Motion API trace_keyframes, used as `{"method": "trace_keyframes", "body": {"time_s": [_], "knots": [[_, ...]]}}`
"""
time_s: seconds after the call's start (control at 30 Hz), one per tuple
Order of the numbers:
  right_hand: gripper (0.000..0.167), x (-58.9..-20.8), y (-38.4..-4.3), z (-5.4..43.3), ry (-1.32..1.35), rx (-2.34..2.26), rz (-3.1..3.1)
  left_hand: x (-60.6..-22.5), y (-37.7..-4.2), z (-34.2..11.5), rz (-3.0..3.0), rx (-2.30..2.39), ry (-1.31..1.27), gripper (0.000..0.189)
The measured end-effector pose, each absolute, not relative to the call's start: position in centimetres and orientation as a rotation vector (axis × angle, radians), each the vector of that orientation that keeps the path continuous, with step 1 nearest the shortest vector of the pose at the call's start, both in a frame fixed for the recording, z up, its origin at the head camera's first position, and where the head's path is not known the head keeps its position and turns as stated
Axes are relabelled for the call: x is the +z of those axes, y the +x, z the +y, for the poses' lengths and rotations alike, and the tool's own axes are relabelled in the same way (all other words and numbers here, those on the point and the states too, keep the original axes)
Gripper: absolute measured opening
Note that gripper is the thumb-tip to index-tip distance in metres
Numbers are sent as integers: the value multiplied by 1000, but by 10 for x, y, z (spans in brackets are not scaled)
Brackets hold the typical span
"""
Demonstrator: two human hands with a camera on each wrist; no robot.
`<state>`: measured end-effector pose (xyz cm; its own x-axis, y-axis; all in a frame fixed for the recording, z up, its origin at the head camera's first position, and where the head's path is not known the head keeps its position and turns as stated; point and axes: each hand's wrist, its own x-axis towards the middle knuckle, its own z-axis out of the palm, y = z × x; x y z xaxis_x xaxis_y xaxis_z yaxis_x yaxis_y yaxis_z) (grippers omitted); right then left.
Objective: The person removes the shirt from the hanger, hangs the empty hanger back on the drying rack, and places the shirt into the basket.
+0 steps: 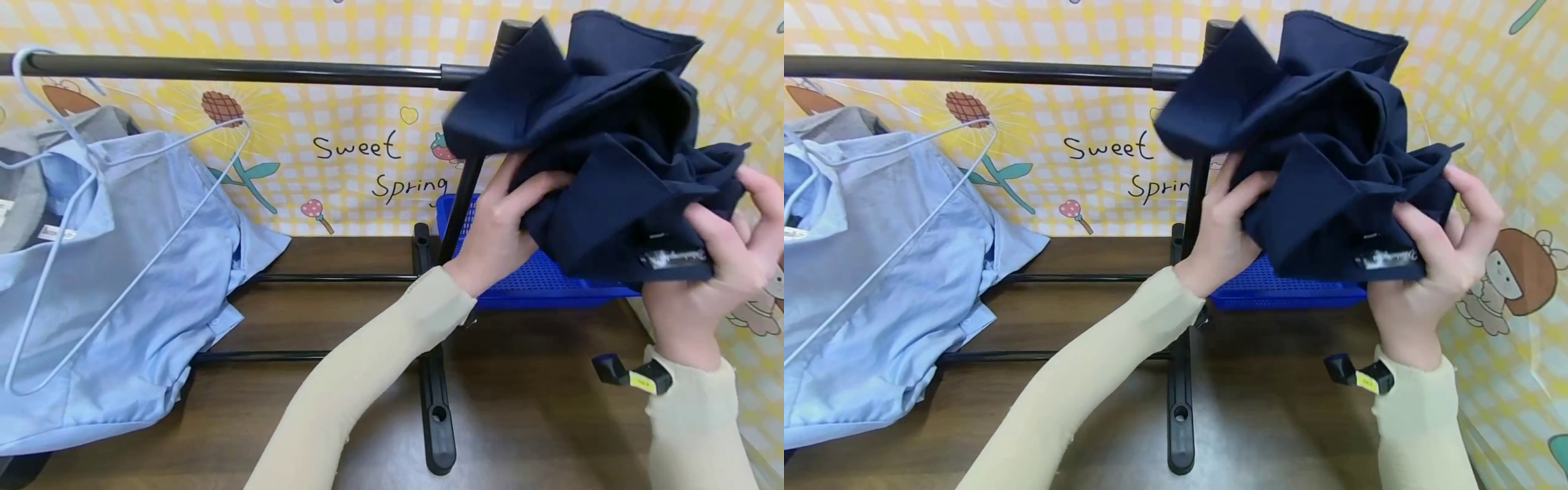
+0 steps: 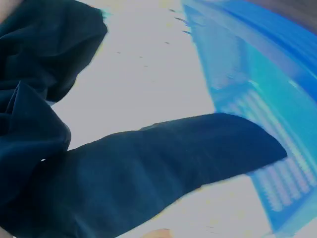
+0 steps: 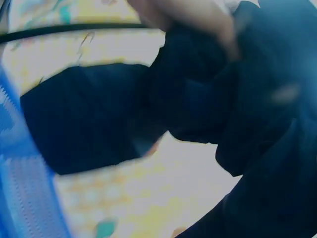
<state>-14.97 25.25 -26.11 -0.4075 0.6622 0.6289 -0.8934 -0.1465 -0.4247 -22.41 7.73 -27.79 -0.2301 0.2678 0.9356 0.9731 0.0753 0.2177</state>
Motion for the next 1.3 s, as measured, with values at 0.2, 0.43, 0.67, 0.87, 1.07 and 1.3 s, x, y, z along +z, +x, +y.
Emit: {"method": "trace_keyframes", "body": {"time_s": [0.2, 0.43, 0.67, 0.87, 1.07, 1.3], "knots": [[5, -307, -193, 282, 267, 955, -1465, -318, -252, 96, -2128, -1268, -1114, 51], [30, -365, -228, 323, 330, 799, -1914, -363, -275, 98, -2649, -890, -822, 66], [69, -388, -231, 343, 283, 726, -2662, -381, -269, 96, -3013, -331, -712, 64], [86, -385, -227, 342, 184, 698, -2954, -382, -262, 95, -3028, -268, -706, 73], [90, -383, -223, 337, 145, 699, -2926, -381, -255, 92, -2969, -457, -647, 94], [93, -367, -212, 331, 122, 774, -2836, -368, -236, 85, -2863, -529, -726, 104]]}}
